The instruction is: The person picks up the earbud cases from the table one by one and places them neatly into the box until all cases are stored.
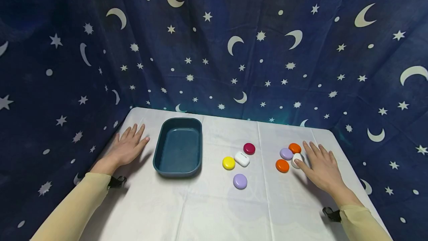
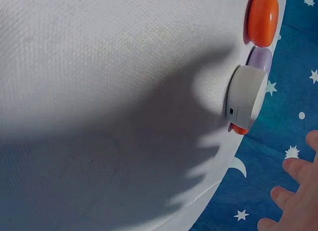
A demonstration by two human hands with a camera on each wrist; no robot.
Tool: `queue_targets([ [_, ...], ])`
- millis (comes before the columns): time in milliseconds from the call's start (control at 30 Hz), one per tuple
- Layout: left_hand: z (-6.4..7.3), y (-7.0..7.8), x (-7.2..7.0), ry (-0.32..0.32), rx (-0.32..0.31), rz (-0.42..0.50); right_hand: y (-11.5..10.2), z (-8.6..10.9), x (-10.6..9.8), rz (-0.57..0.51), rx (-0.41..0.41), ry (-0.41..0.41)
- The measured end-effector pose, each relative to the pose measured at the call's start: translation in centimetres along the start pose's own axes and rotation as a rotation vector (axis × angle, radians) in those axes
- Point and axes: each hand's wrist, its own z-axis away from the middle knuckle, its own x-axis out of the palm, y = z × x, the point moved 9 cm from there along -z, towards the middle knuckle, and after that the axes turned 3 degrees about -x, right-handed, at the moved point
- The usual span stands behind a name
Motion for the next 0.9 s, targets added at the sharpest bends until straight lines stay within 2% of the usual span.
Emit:
queue_targets([
  [133, 0.1, 0.6, 0.0, -0.027, -0.003, 0.103, -0.3, 0.1, -0.4, -0.024, -0.003, 0.025],
  [267, 0.0, 1.5, 0.1, -0.093, -0.002, 0.243, -0.4, 0.2, -0.7, -0.068, 0.004, 0.034],
  [467, -0.3, 3.1, -0.2, -0.131, 0.063, 0.431, -0.1, 0.3, -0.4, -0.185, 0.033, -0.001],
  [567, -0.4, 3.9, -0.2, -0.146, 0.068, 0.517, 0.1, 0.4, -0.2, -0.26, 0.058, -0.034],
  [633, -0.3, 4.2, 0.0, -0.171, 0.046, 0.59, 0.2, 0.4, 0.0, -0.314, 0.079, -0.063],
  [767, -0.2, 4.4, 1.1, -0.265, -0.035, 0.793, 0.5, 0.3, 0.2, -0.407, 0.12, -0.113],
  [833, -0.2, 4.5, 1.8, -0.318, -0.078, 0.894, 0.8, 0.3, 0.4, -0.424, 0.131, -0.126],
  [900, -0.2, 4.6, 2.3, -0.354, -0.102, 0.953, 1.2, 0.3, 0.6, -0.43, 0.14, -0.135],
])
